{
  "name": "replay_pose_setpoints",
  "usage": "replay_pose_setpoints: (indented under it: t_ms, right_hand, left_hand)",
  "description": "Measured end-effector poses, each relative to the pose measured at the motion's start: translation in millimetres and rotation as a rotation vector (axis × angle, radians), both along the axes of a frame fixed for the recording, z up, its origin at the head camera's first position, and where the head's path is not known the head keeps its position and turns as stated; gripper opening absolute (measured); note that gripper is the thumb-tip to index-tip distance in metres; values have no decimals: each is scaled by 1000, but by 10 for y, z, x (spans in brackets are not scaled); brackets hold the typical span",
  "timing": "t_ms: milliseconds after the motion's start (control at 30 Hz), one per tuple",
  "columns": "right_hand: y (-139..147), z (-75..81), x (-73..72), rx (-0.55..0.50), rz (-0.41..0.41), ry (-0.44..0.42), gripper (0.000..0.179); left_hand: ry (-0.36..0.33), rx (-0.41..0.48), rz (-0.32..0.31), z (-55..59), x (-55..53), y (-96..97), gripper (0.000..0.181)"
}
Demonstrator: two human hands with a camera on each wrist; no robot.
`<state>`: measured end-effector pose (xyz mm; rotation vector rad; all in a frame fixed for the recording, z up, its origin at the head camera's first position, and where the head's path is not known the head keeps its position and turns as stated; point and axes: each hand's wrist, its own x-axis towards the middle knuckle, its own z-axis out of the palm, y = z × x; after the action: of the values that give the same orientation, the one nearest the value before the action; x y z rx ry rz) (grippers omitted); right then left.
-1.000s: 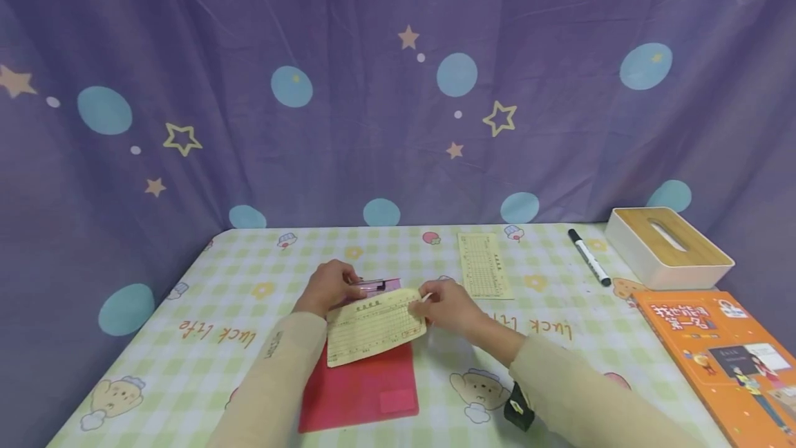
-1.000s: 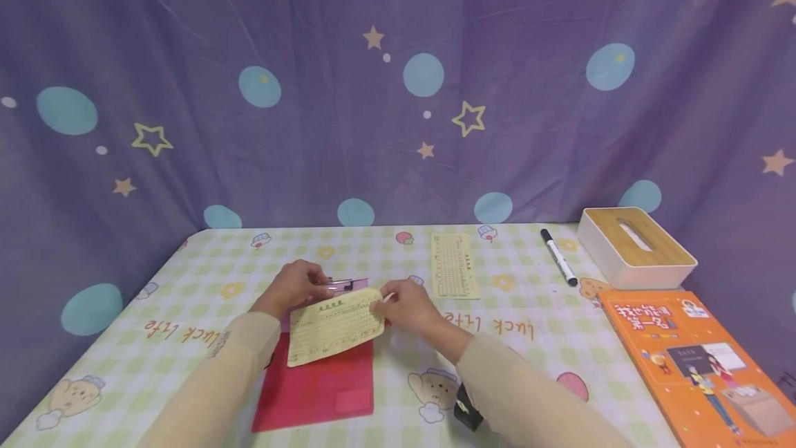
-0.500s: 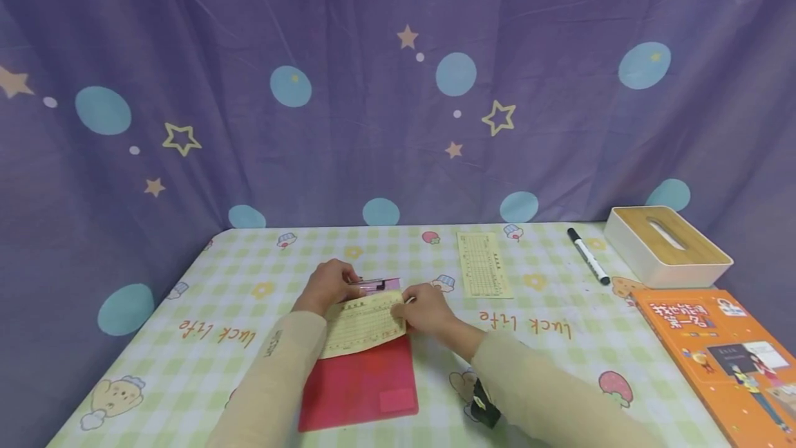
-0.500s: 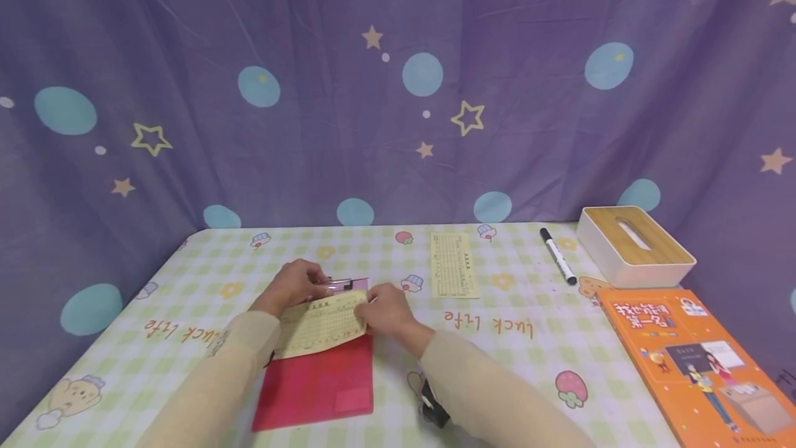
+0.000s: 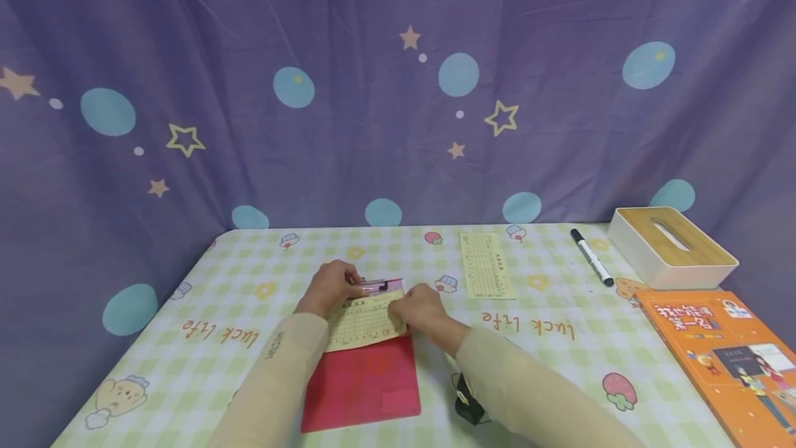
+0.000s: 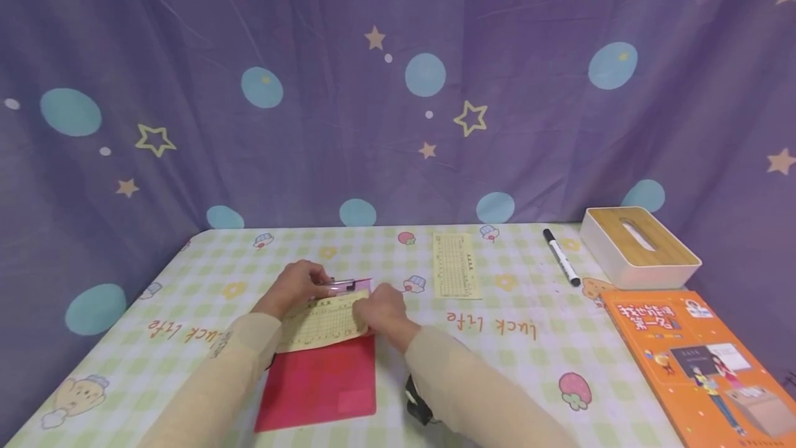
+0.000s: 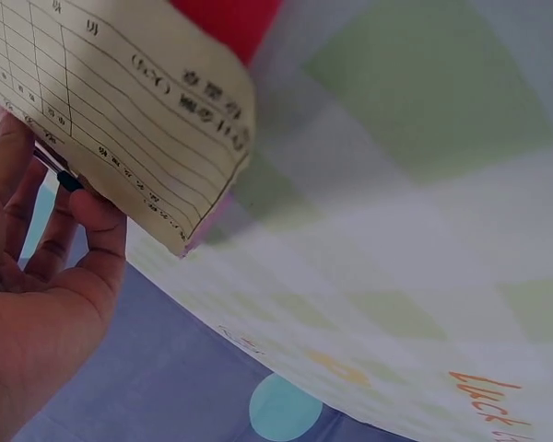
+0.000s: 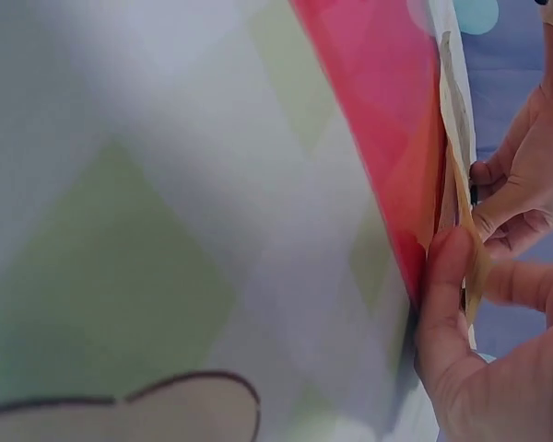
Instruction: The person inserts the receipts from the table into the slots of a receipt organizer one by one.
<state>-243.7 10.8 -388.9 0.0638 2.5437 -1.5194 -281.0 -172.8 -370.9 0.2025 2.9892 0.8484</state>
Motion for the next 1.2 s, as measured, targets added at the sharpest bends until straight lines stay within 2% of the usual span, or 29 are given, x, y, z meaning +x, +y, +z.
replay_pose_setpoints:
  t_ms: [100,267,533,800,1033,1200]
  right_hand:
    - [-25,-5,-8,15,-7,-10,36]
    - [-59,-25,-47,49,-32,-21,35]
    - [-101,-51,-139,112,-41,-17,45]
    - [-142,-57,-158,36,-61,-74,41]
    - [-153,-49,-187,32,-80,-113,40]
    - [-145,-44,-221,17,-88,-129,38]
  left_hand:
    - [-9,13,5,-5,8,-1,12]
    - [-9,22,4,-12,-4,3,11]
    - [-32,55,-2,9,-41,-4,12]
    - [-78,67,-16,74,-88,-40,17]
    - [-110,23,-79,170,-130,-72,20]
    - [-161,19,-68,211,-168,-72,19]
